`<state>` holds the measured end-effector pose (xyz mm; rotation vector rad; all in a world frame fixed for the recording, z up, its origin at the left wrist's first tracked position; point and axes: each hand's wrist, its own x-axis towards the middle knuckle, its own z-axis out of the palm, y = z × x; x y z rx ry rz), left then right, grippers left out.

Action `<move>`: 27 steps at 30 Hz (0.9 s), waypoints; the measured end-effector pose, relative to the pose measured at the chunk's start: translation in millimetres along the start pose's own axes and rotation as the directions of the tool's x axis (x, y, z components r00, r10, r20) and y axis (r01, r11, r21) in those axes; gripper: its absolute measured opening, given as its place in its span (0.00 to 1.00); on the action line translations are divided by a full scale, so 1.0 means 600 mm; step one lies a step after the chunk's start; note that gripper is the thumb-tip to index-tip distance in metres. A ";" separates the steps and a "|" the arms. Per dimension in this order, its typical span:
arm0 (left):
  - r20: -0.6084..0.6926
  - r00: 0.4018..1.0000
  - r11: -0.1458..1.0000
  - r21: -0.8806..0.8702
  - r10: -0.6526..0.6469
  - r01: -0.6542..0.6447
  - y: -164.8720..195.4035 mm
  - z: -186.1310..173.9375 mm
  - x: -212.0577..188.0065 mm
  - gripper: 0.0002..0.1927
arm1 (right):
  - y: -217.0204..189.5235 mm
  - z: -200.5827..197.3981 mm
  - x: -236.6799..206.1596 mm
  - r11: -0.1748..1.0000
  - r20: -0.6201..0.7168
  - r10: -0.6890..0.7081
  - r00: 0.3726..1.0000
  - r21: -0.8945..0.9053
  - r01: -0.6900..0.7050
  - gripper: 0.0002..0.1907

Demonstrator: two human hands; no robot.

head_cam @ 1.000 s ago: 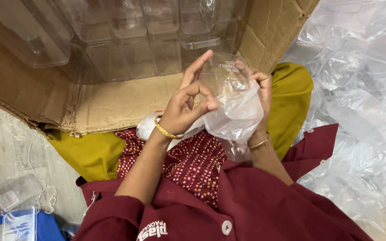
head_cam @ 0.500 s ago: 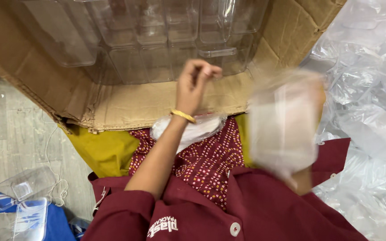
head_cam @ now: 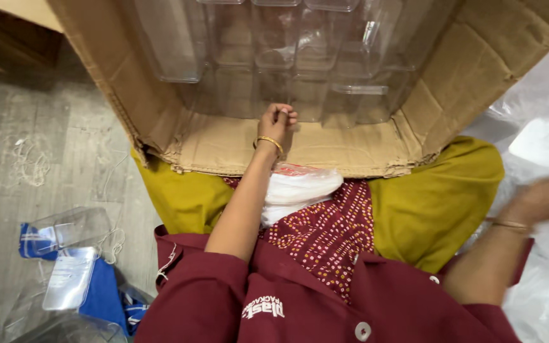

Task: The person sits on the floor and packs clear plastic containers into white plastic bags, one container at a time, then places the filled bags into a large cardboard box. They open each bag, insert a container, and set the bagged containers into the box.

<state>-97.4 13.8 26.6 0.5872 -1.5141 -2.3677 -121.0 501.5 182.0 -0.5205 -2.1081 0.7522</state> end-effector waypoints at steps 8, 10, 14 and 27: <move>0.096 0.992 0.986 0.139 0.076 -0.089 -0.012 0.001 -0.012 0.06 | -0.362 0.134 -0.276 0.711 0.458 -0.686 0.566 0.587 0.387 0.46; 0.113 0.992 0.987 0.144 0.061 -0.078 -0.016 -0.002 -0.012 0.06 | -0.362 0.150 -0.274 0.744 0.482 -0.601 0.638 0.628 0.226 0.32; 0.105 0.993 0.974 0.212 0.054 -0.076 -0.011 0.000 -0.022 0.07 | -0.313 0.134 -0.251 0.781 0.433 -0.588 0.684 0.524 0.340 0.11; 0.530 0.823 0.786 0.412 0.204 -0.460 0.120 0.092 -0.089 0.27 | -0.228 0.037 -0.253 0.531 0.459 -0.275 0.845 0.805 -0.264 0.08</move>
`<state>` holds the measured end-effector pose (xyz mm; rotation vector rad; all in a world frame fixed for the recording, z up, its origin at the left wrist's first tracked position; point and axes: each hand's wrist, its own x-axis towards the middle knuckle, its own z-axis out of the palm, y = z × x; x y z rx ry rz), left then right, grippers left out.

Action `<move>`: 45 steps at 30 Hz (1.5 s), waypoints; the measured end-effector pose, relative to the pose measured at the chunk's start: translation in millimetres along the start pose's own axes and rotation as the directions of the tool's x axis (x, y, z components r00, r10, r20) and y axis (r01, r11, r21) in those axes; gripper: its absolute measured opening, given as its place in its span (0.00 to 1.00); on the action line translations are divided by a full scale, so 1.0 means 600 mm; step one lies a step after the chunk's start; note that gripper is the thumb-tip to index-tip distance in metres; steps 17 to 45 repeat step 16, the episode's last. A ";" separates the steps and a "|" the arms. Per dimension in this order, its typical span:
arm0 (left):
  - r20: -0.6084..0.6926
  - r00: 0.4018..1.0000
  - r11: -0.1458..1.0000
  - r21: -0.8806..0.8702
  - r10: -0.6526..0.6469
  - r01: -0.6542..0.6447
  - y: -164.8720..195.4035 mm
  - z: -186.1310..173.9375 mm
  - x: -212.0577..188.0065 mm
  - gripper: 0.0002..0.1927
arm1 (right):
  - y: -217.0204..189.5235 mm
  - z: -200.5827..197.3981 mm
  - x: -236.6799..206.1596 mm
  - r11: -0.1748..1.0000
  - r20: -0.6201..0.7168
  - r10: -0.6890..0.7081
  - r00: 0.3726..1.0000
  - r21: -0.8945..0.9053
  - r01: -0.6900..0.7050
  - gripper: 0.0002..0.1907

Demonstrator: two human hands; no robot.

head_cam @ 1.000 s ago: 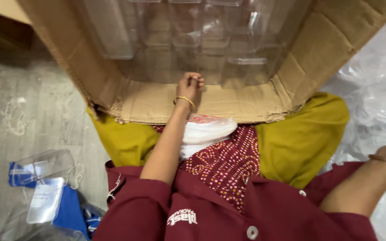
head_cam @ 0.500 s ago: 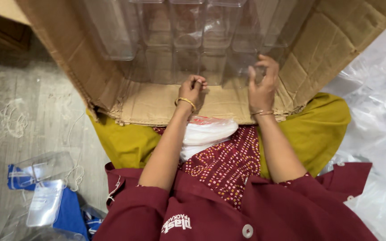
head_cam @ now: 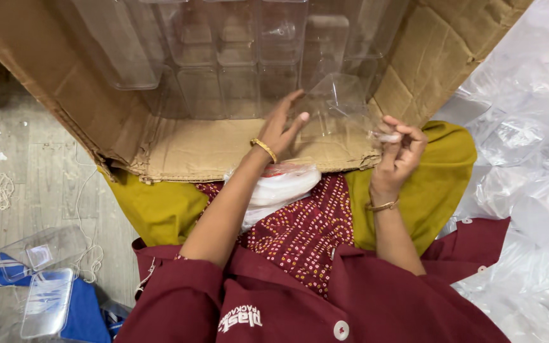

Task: The person sits on the floor and packs clear plastic containers into white plastic bags, one container at a time, then places the filled bags into a large cardboard box. They open each bag, insert a container, and set the bagged containers into the box.

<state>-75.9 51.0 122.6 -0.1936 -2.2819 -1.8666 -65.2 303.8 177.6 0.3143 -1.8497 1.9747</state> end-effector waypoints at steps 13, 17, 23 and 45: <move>0.308 0.898 0.429 -0.798 -0.313 0.423 -0.030 -0.025 -0.023 0.42 | 0.004 0.101 0.039 0.930 0.335 0.191 0.923 0.238 -0.279 0.12; 0.206 0.945 0.429 -0.852 -0.254 0.301 -0.030 -0.021 -0.035 0.44 | 0.016 0.115 0.032 0.892 0.261 0.249 0.933 0.313 -0.326 0.14; 0.206 0.945 0.429 -0.852 -0.254 0.301 -0.030 -0.021 -0.035 0.44 | 0.016 0.115 0.032 0.892 0.261 0.249 0.933 0.313 -0.326 0.14; 0.206 0.945 0.429 -0.852 -0.254 0.301 -0.030 -0.021 -0.035 0.44 | 0.016 0.115 0.032 0.892 0.261 0.249 0.933 0.313 -0.326 0.14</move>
